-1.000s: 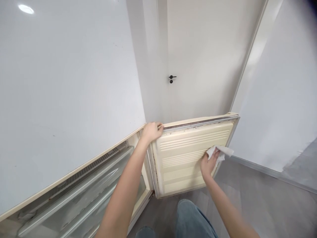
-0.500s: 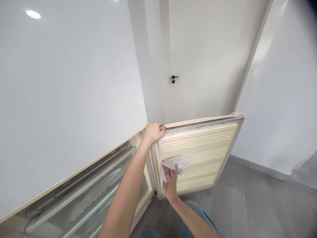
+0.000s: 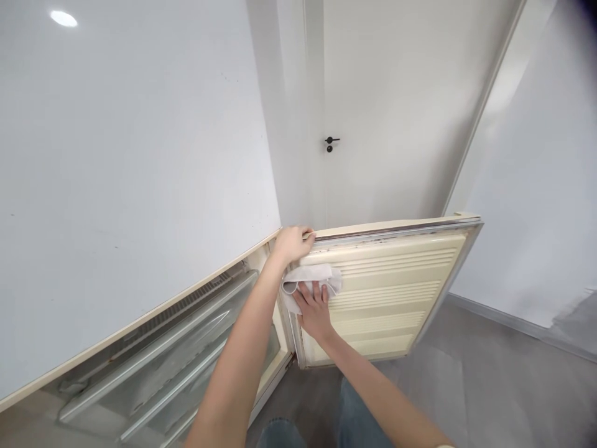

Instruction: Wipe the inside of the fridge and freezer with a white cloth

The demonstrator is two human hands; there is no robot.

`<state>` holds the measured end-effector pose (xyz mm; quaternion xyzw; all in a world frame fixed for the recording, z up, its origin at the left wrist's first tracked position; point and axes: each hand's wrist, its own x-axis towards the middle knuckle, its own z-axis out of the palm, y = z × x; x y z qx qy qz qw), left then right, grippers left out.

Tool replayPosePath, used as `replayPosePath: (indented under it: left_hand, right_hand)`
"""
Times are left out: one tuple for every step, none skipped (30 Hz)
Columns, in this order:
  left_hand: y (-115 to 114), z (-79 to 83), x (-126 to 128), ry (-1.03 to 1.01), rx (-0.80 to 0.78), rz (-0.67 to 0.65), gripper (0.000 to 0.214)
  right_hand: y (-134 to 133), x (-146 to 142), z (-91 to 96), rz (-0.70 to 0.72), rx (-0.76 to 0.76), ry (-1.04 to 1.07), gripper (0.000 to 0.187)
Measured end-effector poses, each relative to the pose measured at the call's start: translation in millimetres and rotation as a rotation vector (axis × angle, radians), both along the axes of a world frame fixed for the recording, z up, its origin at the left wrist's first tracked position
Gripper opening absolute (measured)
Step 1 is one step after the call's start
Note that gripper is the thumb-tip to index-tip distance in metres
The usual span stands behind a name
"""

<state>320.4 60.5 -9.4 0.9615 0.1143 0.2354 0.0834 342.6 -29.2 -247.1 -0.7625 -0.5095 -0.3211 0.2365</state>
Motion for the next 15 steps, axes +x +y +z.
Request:
replayPosePath:
  left_hand:
    - [0.2,0.2,-0.2,0.001,-0.003,-0.003,0.039]
    - [0.4,0.5,-0.4,0.002,-0.006,-0.006,0.039]
    - [0.5,0.9,-0.7,0.003,-0.009,-0.008,0.039]
    - [0.7,1.2,-1.0,0.003,-0.012,-0.009,0.039]
    - [0.8,1.6,-1.3,0.002,-0.015,-0.009,0.039]
    - [0.9,1.8,-1.5,0.002,-0.018,-0.009,0.039]
    - [1.1,2.0,-1.6,0.001,-0.021,-0.01,0.038]
    - [1.2,2.2,-1.6,0.001,-0.025,-0.012,0.038]
    - [1.5,2.2,-1.5,0.0,-0.028,-0.013,0.038]
    - [1.7,2.2,-1.3,-0.002,-0.032,-0.015,0.038]
    - [2.0,2.1,-1.0,-0.003,-0.034,-0.018,0.038]
    - [2.3,2.1,-0.7,-0.004,-0.036,-0.02,0.038]
    - [2.6,2.1,-0.4,-0.005,-0.038,-0.023,0.038]
    - [2.8,2.1,-0.2,-0.006,-0.039,-0.026,0.038]
    - [3.0,2.1,0.0,-0.005,-0.039,-0.03,0.038]
  right_hand:
    - [-1.7,-1.4,-9.1,0.009,-0.012,-0.008,0.065]
    - [-4.2,-3.0,-20.7,0.021,-0.024,-0.013,0.068]
    - [-7.3,-4.5,-33.9,0.032,-0.039,-0.015,0.07]
    - [-10.9,-5.7,-48.1,0.044,-0.055,-0.014,0.071]
    - [-14.7,-6.5,-62.4,0.056,-0.072,-0.012,0.071]
    - [-18.6,-6.8,-76.0,0.068,-0.092,-0.007,0.071]
    - [-22.4,-6.7,-88.1,0.081,-0.114,-0.003,0.071]
    - [-26.0,-6.3,-98.3,0.096,-0.135,0.0,0.072]
    - [-29.3,-5.7,-106.1,0.111,-0.156,0.0,0.071]
    - [-32.3,-4.9,-111.4,0.124,-0.172,0.0,0.071]
    - [-35.1,-4.0,-114.4,0.135,-0.187,0.0,0.071]
    - [-37.7,-2.9,-115.4,0.146,-0.198,-0.001,0.07]
    - [-40.4,-1.6,-115.2,0.157,-0.21,-0.001,0.071]
    - [-43.4,0.0,-114.3,0.168,-0.222,0.0,0.072]
    - [-46.9,2.0,-113.5,0.177,-0.233,0.002,0.074]
